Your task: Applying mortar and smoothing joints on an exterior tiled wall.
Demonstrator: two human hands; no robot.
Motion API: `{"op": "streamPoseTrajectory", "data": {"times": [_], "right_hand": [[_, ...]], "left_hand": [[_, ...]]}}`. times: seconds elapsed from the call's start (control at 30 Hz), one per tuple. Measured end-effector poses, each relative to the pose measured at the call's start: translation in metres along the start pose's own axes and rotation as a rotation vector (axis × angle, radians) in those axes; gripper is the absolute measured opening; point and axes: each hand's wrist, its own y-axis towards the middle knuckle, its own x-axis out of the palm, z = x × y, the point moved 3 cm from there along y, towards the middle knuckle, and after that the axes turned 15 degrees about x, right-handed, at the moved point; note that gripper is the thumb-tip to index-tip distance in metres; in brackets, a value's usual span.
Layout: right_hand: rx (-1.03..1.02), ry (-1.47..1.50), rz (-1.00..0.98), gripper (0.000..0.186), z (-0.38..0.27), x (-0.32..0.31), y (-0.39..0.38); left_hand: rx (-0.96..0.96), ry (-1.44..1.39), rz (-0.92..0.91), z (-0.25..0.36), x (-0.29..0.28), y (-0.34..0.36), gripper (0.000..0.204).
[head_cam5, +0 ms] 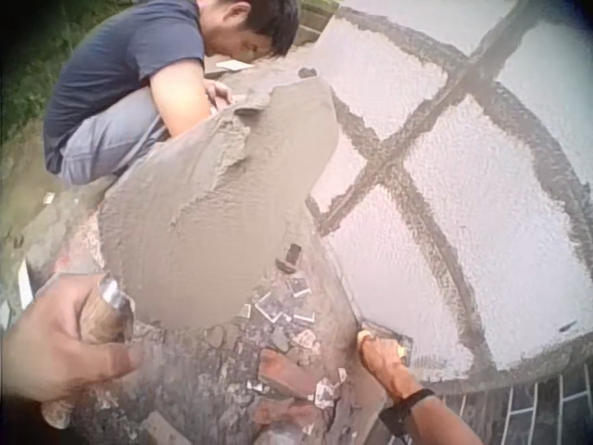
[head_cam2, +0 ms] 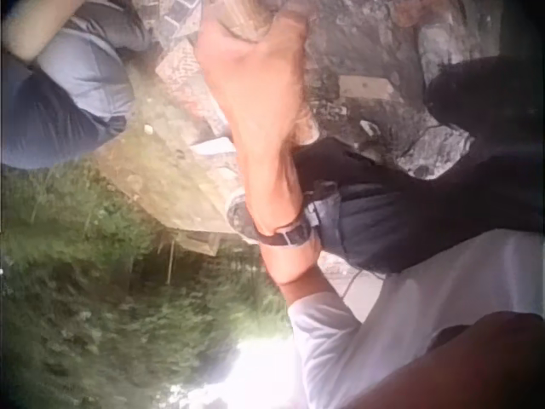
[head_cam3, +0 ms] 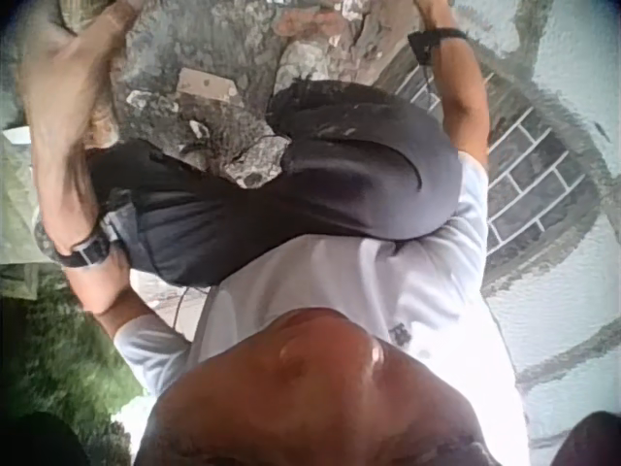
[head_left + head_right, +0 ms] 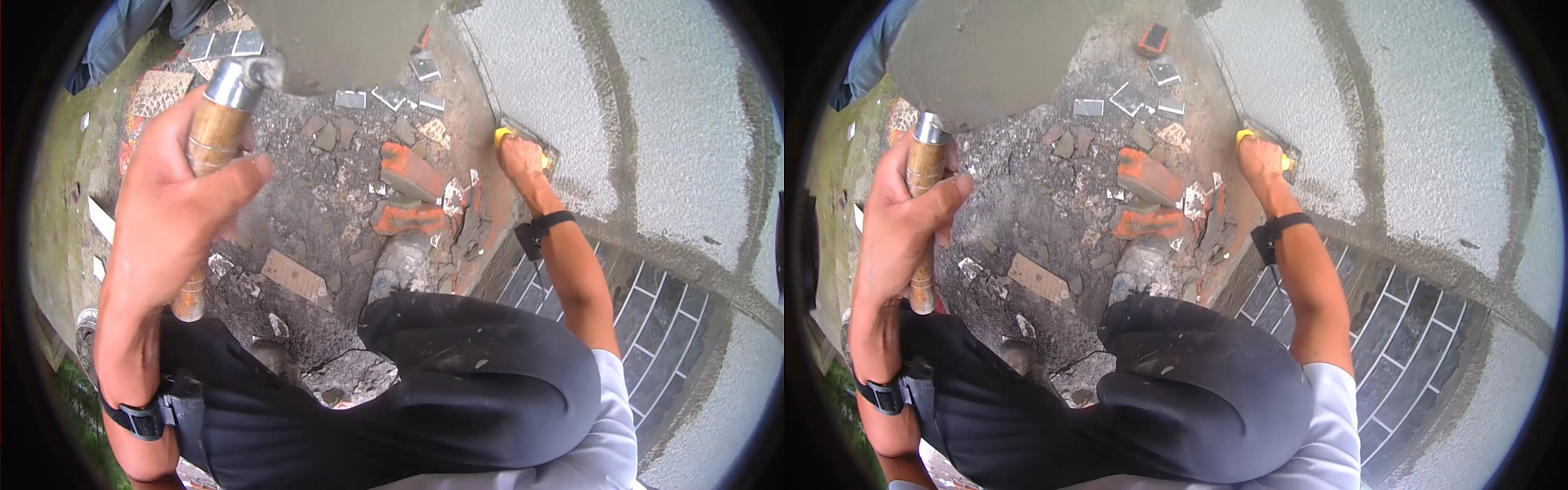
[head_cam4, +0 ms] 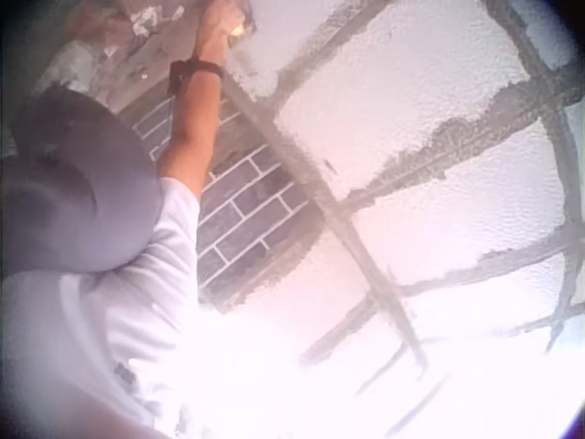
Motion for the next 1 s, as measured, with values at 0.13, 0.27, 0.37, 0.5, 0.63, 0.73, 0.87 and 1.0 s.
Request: {"op": "streamPoseTrajectory", "data": {"times": [0.13, 0.27, 0.37, 0.5, 0.63, 0.73, 0.87, 1.0], "right_hand": [[0.063, 0.113, -0.053, 0.031, 0.014, 0.017, -0.025], [-0.044, -0.044, -0.267, 0.038, 0.032, 0.007, -0.063], [-0.16, -0.192, -0.435, 0.034, 0.05, 0.017, -0.091], [-0.357, -0.382, -0.457, 0.037, 0.056, 0.073, -0.103], [-0.373, -0.435, -0.422, 0.03, 0.054, 0.096, -0.104], [-0.381, -0.418, -0.367, 0.026, 0.049, 0.106, -0.097], [-0.366, -0.376, -0.284, 0.023, 0.042, 0.106, -0.088], [-0.463, -0.353, -0.155, 0.02, 0.027, 0.077, -0.067]], "left_hand": [[-0.032, 0.074, 0.03, -0.002, -0.003, -0.006, 0.024], [-0.014, 0.083, 0.011, -0.001, -0.004, -0.007, 0.024], [0.01, 0.072, -0.012, -0.007, 0.006, -0.005, 0.024], [-0.012, 0.121, -0.035, 0.003, 0.003, -0.008, 0.024], [-0.017, 0.116, 0.0, -0.001, 0.004, -0.009, 0.026], [0.003, 0.1, 0.076, 0.0, 0.0, -0.012, 0.029], [-0.016, 0.097, 0.059, 0.0, -0.004, -0.011, 0.03], [-0.007, 0.101, 0.081, -0.002, -0.004, -0.013, 0.029]]}}
